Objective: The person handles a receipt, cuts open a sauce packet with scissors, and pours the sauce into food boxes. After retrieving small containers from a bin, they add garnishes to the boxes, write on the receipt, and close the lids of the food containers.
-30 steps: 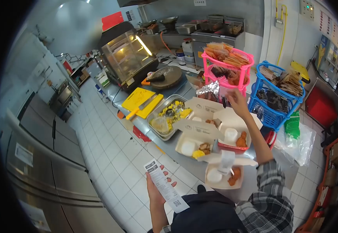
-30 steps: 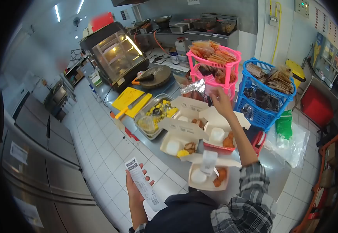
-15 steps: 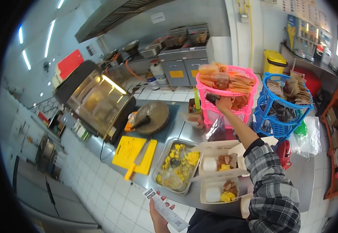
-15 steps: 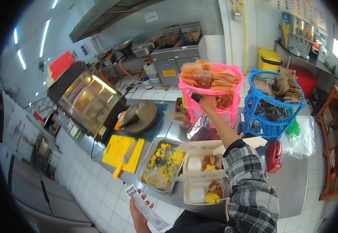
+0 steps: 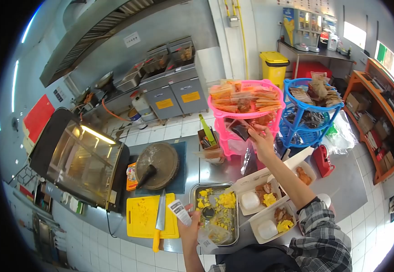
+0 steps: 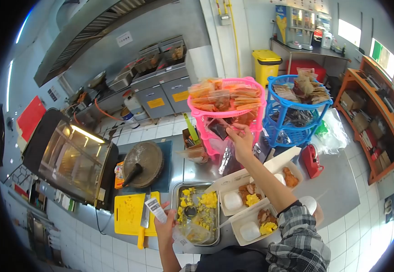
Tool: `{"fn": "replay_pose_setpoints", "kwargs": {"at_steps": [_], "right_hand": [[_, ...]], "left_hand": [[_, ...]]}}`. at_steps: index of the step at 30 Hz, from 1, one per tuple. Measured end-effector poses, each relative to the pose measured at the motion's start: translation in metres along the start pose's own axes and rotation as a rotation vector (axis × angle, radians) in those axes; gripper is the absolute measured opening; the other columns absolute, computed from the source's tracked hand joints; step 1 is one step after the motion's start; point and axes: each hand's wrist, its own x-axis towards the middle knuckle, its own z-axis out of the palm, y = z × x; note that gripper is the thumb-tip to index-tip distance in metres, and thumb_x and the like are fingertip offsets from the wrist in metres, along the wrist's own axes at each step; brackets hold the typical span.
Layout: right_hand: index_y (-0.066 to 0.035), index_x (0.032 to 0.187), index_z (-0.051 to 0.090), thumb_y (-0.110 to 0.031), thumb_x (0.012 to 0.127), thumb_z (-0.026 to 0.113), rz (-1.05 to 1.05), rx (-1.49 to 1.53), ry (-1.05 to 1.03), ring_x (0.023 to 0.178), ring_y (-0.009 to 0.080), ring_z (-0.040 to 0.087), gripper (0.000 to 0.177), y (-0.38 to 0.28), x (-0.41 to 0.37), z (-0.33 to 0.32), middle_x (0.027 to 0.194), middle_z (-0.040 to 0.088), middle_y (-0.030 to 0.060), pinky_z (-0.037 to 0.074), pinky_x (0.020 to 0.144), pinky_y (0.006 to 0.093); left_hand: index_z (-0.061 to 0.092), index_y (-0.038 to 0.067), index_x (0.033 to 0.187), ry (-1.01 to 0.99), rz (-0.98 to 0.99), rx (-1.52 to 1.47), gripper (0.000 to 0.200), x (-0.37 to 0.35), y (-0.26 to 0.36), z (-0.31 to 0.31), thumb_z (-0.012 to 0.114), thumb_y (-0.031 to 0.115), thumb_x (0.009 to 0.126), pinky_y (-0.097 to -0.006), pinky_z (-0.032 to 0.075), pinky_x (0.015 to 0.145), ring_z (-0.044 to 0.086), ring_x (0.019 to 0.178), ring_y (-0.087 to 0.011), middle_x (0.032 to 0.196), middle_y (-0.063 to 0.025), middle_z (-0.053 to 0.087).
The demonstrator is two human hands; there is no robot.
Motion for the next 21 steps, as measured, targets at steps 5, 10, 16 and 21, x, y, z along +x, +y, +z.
{"fn": "replay_pose_setpoints", "kwargs": {"at_steps": [5,10,16,21], "right_hand": [[-0.006,0.109,0.05,0.0,0.083,0.069,-0.234,-0.331,-0.124,0.071,0.0082,0.06,0.033,-0.033,-0.033,-0.003,0.076,0.062,0.003,0.046,0.063,0.021],[-0.003,0.101,0.051,0.001,0.079,0.072,-0.294,-0.447,-0.383,0.06,0.0049,0.055,0.031,-0.044,-0.031,0.024,0.069,0.061,0.0033,0.043,0.054,0.0201],[-0.004,0.111,0.047,0.002,0.079,0.071,-0.097,-0.403,-0.531,0.074,0.009,0.06,0.04,-0.044,-0.007,0.017,0.082,0.062,0.0063,0.049,0.071,0.0235],[-0.006,0.117,0.043,0.005,0.079,0.069,-0.139,-0.471,-0.657,0.096,0.0143,0.061,0.047,-0.018,-0.009,0.005,0.106,0.059,0.0069,0.049,0.082,0.0274]], "left_hand": [[0.056,0.003,0.117,-0.153,0.477,0.269,0.041,0.038,0.006,0.068,0.072,0.012,0.08,-0.0204,0.044,0.056,0.055,0.068,-0.0088,0.093,-0.0027,0.061],[0.057,0.005,0.116,-0.037,1.194,0.532,0.054,0.093,0.037,0.17,0.078,0.013,0.067,-0.0364,0.053,0.073,0.061,0.093,-0.0324,0.11,-0.0127,0.06],[0.063,0.008,0.107,-0.152,1.207,0.571,0.037,0.156,0.033,0.173,0.074,0.013,0.072,-0.0371,0.052,0.069,0.065,0.081,-0.0325,0.094,-0.0112,0.066],[0.067,0.003,0.096,-0.398,0.8,0.631,0.02,0.157,0.072,0.167,0.07,0.018,0.083,-0.0328,0.05,0.062,0.065,0.066,-0.02,0.079,-0.0112,0.068]]}}
